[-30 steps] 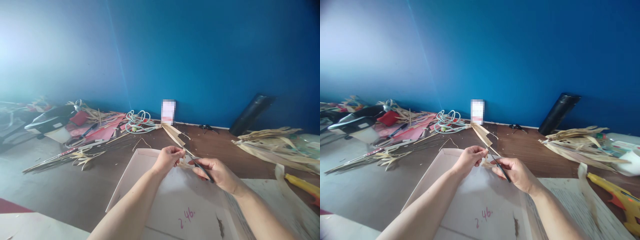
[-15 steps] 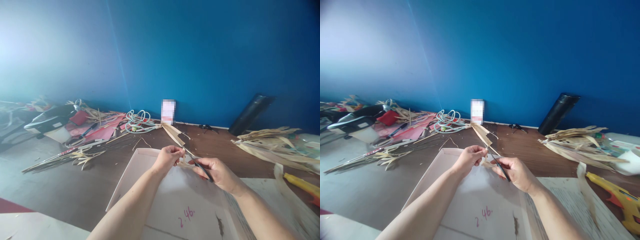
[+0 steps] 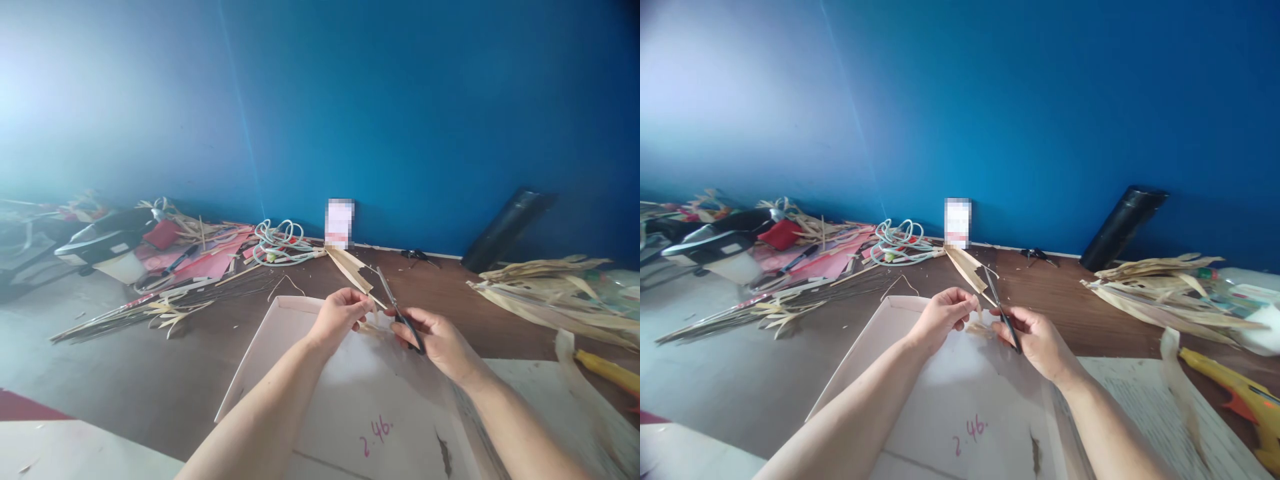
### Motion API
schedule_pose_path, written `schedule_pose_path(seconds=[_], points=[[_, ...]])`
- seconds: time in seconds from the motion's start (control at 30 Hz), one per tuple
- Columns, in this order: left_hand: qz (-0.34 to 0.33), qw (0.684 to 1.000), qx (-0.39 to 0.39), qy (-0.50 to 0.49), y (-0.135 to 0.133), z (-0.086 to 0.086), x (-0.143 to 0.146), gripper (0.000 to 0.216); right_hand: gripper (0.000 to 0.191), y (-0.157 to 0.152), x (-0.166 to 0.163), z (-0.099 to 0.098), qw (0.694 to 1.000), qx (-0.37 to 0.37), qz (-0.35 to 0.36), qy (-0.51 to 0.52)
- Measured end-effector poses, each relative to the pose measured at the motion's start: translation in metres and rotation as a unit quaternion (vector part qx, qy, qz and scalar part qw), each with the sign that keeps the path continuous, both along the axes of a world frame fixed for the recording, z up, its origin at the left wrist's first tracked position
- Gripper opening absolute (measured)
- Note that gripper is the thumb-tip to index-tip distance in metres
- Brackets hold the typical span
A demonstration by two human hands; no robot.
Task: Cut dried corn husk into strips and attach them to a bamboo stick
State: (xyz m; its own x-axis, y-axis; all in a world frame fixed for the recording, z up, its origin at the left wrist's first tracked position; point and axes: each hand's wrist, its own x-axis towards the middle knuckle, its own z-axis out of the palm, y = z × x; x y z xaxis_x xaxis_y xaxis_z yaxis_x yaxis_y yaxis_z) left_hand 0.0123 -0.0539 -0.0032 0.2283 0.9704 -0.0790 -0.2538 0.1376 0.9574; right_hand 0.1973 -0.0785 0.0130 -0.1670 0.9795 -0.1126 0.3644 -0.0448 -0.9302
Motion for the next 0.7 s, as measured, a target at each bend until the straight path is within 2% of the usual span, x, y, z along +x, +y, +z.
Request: schedule_pose_path(seconds=[0.17, 0.4, 0.7], points=[[-0.026, 1.000, 0.010, -0.010, -0.0023, 0.0049, 0.0019, 0.018, 0.042, -0.0001, 0.0011, -0.0063, 0.999, 0.016, 0.043, 0.019], [-0.024, 0.999, 0.018, -0.031, -0.0029, 0.0046, 0.0011, 0.011, 0.040, 0.0007, 0.0015, -0.0076, 0.997, 0.013, 0.066, 0.023], [-0.008, 0.999, 0.022, -0.033, 0.0002, 0.0004, 0.0021, 0.020, 0.039, 0.0012, 0.0032, -0.0109, 0.998, -0.012, 0.061, 0.007]])
